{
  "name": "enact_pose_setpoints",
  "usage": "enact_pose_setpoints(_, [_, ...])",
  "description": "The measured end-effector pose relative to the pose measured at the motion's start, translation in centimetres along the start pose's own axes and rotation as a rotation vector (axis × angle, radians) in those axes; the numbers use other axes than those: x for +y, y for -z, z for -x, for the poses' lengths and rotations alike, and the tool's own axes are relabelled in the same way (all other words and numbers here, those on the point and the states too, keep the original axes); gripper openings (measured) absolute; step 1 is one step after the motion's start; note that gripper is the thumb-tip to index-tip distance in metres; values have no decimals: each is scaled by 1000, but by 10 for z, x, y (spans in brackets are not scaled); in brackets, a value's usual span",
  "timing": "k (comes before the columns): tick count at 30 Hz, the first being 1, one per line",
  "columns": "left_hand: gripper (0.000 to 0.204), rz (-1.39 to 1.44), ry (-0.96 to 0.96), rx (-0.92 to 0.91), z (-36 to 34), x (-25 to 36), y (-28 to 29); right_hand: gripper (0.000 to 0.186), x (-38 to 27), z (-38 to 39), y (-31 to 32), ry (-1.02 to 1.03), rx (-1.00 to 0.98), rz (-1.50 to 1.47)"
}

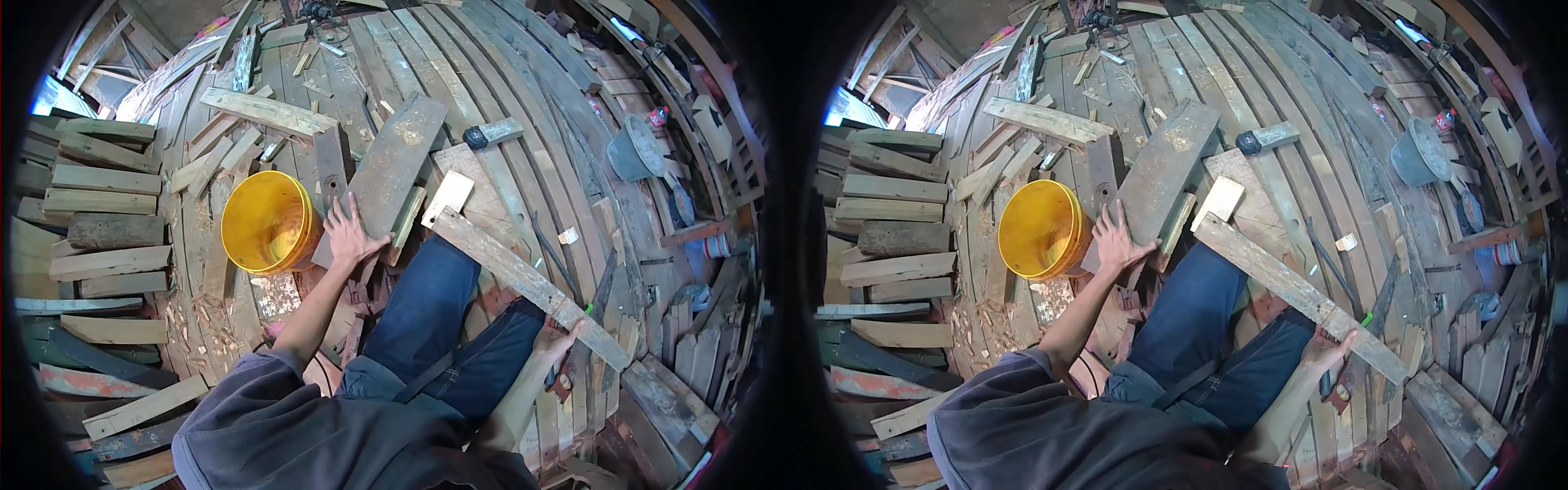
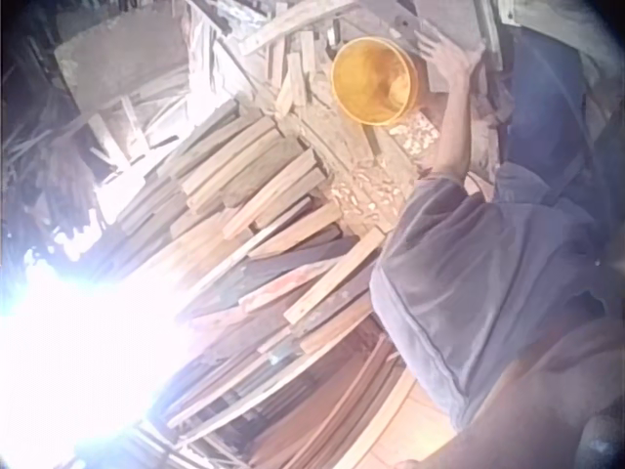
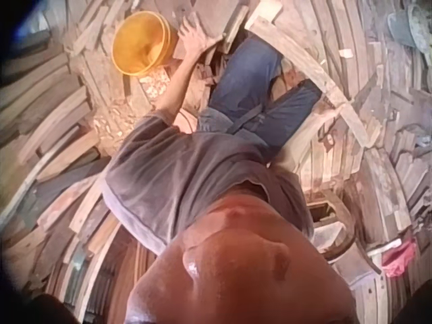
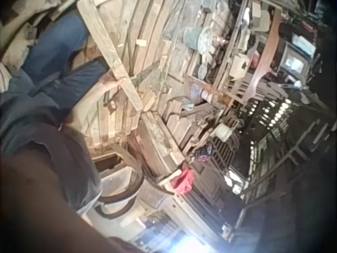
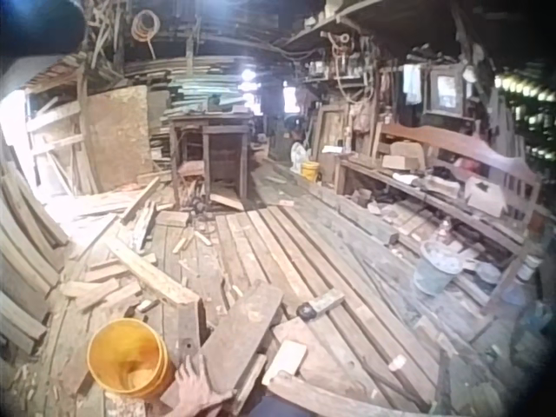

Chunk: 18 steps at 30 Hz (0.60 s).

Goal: Sawing a piece of wood by hand while sitting on the floor of a workshop.

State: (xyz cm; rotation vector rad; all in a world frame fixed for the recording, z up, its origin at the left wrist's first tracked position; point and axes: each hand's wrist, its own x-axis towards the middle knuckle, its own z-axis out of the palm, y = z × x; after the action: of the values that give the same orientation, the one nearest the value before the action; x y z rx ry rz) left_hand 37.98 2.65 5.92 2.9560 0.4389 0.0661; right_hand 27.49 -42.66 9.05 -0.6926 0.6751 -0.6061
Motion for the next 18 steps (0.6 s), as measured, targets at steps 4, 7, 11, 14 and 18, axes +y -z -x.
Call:
enact_pose_setpoints(4, [139,-32,11,-67,14,10,0,69,-2,-1,3,47,6,-20])
enact_pose_setpoints(7, [142,-80,0,62,23,9,-25,68,1,2,-3,24,12,-18])
enact_pose_setpoints(11, [144,-45,-11,114,13,4,-27,69,5,3,-8,23,6,-23])
enact_pose_setpoints(14, [146,-68,25,62,16,9,-27,69,1,4,-4,19,15,-56])
enact_pose_setpoints(18, [150,-35,52,-14,10,15,-19,68,0,-1,-2,-6,2,-85])
